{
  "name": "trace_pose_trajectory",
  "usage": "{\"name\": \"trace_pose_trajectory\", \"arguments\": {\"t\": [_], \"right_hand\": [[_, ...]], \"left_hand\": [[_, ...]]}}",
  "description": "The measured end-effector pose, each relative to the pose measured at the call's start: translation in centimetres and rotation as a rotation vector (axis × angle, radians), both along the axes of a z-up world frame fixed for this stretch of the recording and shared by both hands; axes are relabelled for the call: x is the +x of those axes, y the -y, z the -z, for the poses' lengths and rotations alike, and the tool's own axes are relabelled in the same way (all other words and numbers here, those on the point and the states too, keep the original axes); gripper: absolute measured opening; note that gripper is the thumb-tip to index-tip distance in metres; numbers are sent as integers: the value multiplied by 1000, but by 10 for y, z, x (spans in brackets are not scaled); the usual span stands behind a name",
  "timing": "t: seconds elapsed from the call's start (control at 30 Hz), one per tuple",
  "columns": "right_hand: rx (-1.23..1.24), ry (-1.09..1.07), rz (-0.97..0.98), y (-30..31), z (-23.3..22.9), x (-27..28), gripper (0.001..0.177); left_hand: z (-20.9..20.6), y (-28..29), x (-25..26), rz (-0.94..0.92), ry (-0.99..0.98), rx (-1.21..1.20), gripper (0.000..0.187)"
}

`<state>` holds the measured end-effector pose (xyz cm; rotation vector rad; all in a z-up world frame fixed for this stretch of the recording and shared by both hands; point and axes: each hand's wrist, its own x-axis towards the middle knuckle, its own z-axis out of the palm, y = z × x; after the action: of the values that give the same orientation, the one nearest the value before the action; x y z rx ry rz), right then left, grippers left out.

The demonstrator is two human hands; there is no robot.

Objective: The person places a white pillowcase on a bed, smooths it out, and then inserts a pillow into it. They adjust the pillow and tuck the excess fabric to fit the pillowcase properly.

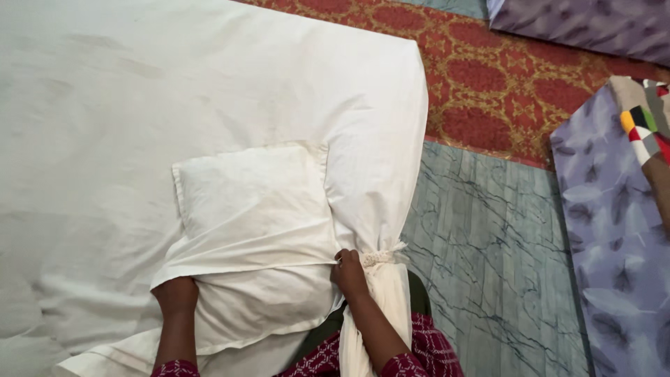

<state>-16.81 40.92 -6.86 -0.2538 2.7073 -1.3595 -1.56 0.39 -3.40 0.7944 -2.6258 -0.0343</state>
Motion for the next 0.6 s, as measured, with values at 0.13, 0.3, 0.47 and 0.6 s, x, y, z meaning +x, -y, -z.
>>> {"name": "trace_pose_trajectory", "arguments": {"t": [0.13,0.3,0.47,0.6], "right_hand": [[78,-14,82,-3,9,-4,25],[-57,285,189,-8,18,-26,30],[-638,639,316,-9,13,-30,38],[-641,469,299,-15,10,-33,24]], "left_hand": [[11,-3,-19,-5,-9,140,19],[13,-10,-33,-24,-245,250,23],[-6,13,-7,-117,-127,48,26],[-1,1,-2,-25,-172,38,29]]}}
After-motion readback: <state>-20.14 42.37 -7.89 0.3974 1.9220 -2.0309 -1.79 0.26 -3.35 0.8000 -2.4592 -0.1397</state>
